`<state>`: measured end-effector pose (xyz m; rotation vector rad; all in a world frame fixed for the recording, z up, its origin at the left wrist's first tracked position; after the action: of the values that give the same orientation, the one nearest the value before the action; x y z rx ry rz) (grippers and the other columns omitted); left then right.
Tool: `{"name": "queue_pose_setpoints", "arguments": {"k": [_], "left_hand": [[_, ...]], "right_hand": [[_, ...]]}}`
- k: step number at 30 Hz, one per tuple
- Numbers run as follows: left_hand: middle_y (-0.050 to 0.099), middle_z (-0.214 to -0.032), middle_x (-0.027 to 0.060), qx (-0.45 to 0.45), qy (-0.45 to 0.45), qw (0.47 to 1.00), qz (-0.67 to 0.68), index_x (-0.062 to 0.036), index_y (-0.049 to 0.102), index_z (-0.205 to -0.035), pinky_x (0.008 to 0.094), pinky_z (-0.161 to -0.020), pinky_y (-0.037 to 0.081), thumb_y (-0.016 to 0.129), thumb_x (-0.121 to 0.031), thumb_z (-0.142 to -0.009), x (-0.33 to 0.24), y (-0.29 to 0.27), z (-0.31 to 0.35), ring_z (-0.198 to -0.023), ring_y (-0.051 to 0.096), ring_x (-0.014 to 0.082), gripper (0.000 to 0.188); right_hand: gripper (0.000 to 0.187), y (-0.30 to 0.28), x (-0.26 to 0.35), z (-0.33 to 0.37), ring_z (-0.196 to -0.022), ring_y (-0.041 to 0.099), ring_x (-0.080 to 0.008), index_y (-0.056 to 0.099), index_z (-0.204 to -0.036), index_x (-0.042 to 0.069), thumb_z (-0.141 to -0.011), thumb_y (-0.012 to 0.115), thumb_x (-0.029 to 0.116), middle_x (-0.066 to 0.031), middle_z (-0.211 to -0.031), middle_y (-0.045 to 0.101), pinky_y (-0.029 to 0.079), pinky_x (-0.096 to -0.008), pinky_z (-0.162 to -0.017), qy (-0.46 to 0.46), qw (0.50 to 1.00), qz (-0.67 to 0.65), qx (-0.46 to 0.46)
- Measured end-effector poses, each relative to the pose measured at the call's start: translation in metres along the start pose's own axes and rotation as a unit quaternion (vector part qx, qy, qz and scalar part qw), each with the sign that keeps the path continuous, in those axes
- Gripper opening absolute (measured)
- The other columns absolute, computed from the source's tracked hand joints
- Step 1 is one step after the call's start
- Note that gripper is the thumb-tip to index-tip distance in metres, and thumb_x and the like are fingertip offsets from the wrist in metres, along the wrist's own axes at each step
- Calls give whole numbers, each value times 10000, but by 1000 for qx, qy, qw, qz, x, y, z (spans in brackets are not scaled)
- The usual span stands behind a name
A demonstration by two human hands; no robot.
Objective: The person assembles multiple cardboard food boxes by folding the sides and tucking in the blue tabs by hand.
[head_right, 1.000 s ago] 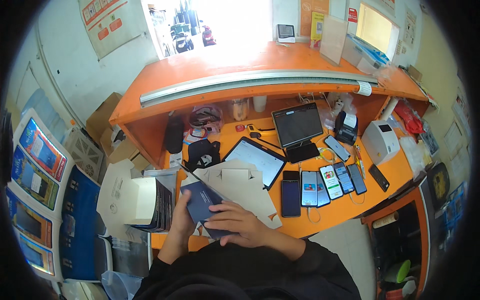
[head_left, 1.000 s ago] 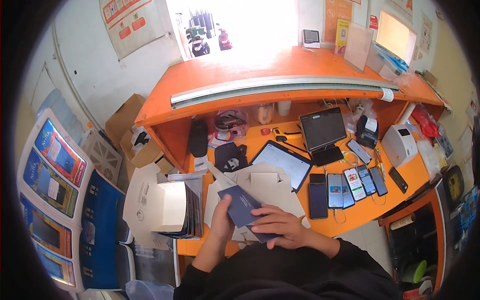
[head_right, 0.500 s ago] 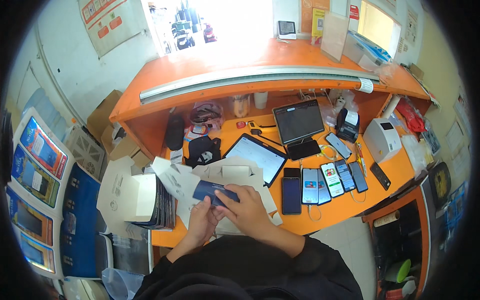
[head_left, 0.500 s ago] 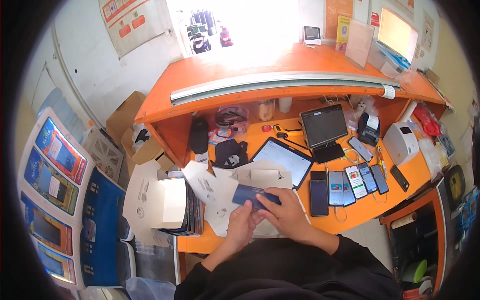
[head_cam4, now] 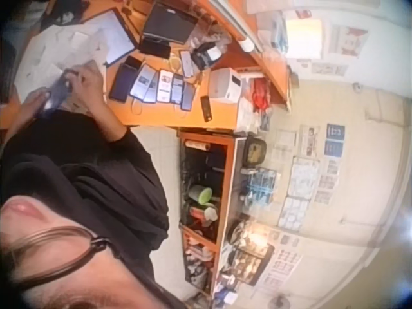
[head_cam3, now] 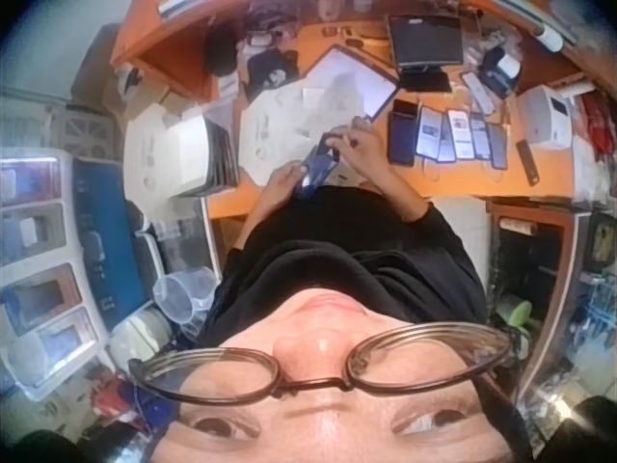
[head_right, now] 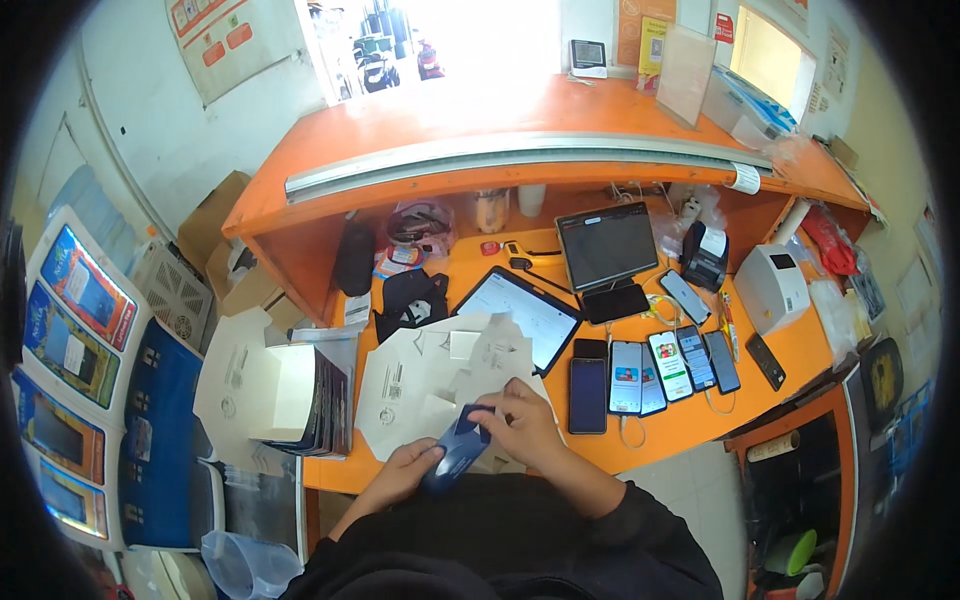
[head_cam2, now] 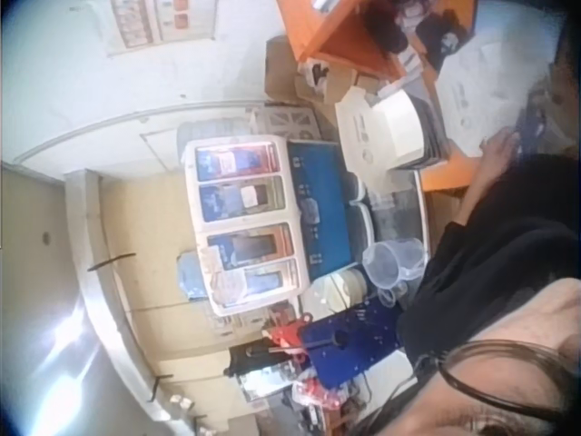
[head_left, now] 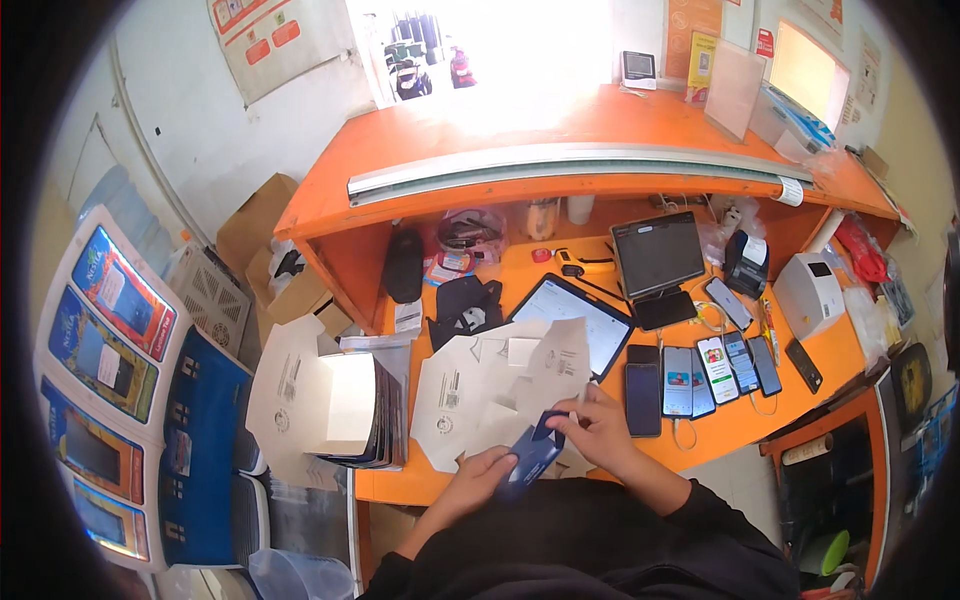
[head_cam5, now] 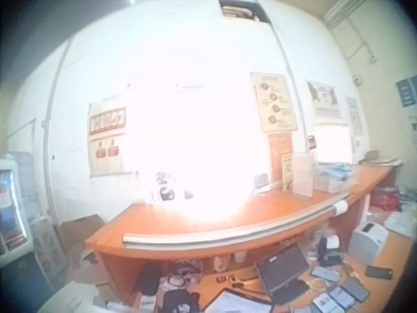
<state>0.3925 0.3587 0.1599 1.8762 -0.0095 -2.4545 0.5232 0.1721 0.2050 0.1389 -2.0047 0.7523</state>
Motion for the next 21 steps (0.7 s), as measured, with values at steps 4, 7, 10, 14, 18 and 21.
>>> {"name": "queue_pose_setpoints", "arguments": {"k": [4,7,10,14,18,21], "left_hand": [[634,-837,36,62,-7,993,-104,-21,633,-1069,273,-753,470,646,-275,-924,-25,8,1,-785,573,121,293],[646,-830,37,66,35,982,-174,-36,635,-1077,270,-740,479,702,-244,-880,-15,8,-2,-777,583,111,294],[665,-842,48,82,19,988,-129,-31,635,-1069,268,-731,487,700,-209,-878,-23,4,-3,-783,602,108,269],[665,-829,43,27,90,989,-111,-29,632,-1060,252,-720,486,690,-194,-887,-32,11,-6,-754,598,99,246],[641,-1002,106,-49,101,988,-108,-24,602,-1136,291,-782,483,671,-205,-892,-40,17,-11,-869,606,172,312],[591,-1140,159,-28,223,926,-302,-21,580,-1188,374,-882,452,668,-213,-877,-47,9,-8,-1025,569,276,376]], "right_hand": [[112,5,15,5,-769,607,-228,717,-901,118,-799,729,165,-55,-822,554,491,-327,-633,-120,979,113,123],[103,4,23,4,-781,601,-237,689,-882,105,-788,722,129,-51,-810,536,493,-342,-640,-179,952,139,206],[112,1,13,0,-787,605,-238,687,-909,111,-801,714,128,-43,-806,537,501,-336,-669,-124,975,50,175],[292,7,19,-1,-974,590,-278,650,-1072,106,-797,730,161,-114,-1034,554,495,-333,-822,-98,991,48,82],[714,29,15,4,-1157,530,-275,345,-1382,24,-812,746,176,-200,-1236,506,442,-346,-964,147,961,-236,-16],[868,32,-9,0,-1259,429,-221,112,-1475,50,-839,702,86,-167,-1382,394,409,-348,-1013,170,940,-262,137]]}}
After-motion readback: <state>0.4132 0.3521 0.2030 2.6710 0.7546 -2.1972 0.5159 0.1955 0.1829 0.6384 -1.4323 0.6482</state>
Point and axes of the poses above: each hand's wrist, its own z-axis away from the middle knuckle, its own y-axis out of the palm, x = y × z, the point moved 1 cm from there along -z, towards the middle knuckle
